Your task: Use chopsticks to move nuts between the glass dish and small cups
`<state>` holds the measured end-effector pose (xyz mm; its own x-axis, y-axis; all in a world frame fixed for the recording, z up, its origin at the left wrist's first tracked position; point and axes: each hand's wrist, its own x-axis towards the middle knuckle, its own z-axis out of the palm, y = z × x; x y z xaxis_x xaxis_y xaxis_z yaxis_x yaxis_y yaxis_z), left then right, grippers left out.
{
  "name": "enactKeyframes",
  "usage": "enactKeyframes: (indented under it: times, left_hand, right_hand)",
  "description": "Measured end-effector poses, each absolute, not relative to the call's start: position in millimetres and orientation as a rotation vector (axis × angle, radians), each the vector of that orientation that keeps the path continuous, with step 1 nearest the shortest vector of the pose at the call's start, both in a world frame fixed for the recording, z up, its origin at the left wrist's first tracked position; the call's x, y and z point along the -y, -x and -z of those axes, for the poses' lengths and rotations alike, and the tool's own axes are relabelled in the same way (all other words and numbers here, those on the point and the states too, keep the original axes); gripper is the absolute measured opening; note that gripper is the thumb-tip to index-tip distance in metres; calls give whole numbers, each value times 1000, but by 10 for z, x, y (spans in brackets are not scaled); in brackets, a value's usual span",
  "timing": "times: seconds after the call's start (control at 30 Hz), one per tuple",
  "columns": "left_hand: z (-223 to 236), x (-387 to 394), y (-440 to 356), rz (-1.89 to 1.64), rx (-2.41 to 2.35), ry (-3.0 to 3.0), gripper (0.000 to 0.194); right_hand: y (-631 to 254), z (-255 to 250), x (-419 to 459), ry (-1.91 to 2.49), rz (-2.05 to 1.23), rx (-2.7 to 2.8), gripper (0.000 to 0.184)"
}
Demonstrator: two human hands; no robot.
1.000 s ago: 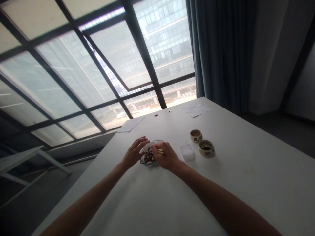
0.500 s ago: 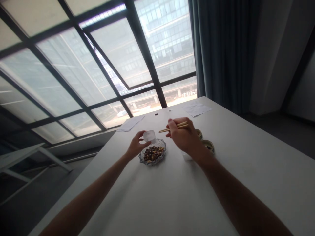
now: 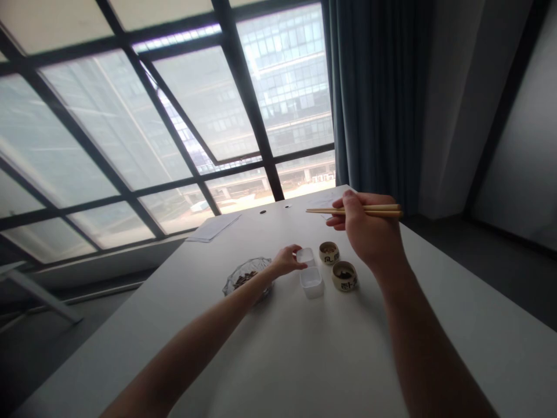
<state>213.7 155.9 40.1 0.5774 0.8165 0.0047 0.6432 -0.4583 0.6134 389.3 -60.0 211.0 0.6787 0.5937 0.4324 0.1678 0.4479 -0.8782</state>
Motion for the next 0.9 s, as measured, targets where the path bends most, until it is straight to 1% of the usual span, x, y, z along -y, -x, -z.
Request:
enactKeyframes:
  times: [0.13,0.2,0.27,0.33,0.37,0.43,0.5,0.6,0.73,0.8,0.9]
  left_hand:
    - [-417,-1582,-2124,-358,-1148,-2246,33]
    - [-488,-1633,-2093,-338,-1114,-2249,34]
    - [-592,-1707,-2093,-314,-1060,-2256,40]
    - [-698,-1783,-2161,-306,-1007,-2276,75]
    - [-740,-1813,-2225,-301,-982,-2296,86]
    - [-792,-1849,-2407,-272,-936,-2347,96]
    - [-800,-1855,-2625,-203,-892,-2400,101]
    - [-768,-1841,-2926,-107,-840,-2466,96]
    - [-722,-1836,-3146,-7,-779,-2527,81]
    - [-720,-1838,-3175,-8,-763,-2549,76]
    - [-786,-1843,-3134,-119,-755,-2576,71]
  right_hand:
    - [-4022,-2142,638,1057,-254,786,35]
    - [-4065,-2146,648,1057,-250,758,32]
    - [-4094,-2142,654,1049,-247,719,25]
    - [-4112,-2134,655,1029,-234,697,19]
    - [-4118,-2132,655,1022,-227,694,18]
    - [-4124,-2135,657,1026,-228,700,19]
    - [-4124,-2149,663,1052,-245,718,25]
    - [-4125,-2182,687,1079,-254,742,31]
    - [-4156,-2217,729,1087,-253,726,29]
    - [-4186,-2222,739,1088,-252,707,26]
    - [-4230,-2212,730,1087,-251,699,25]
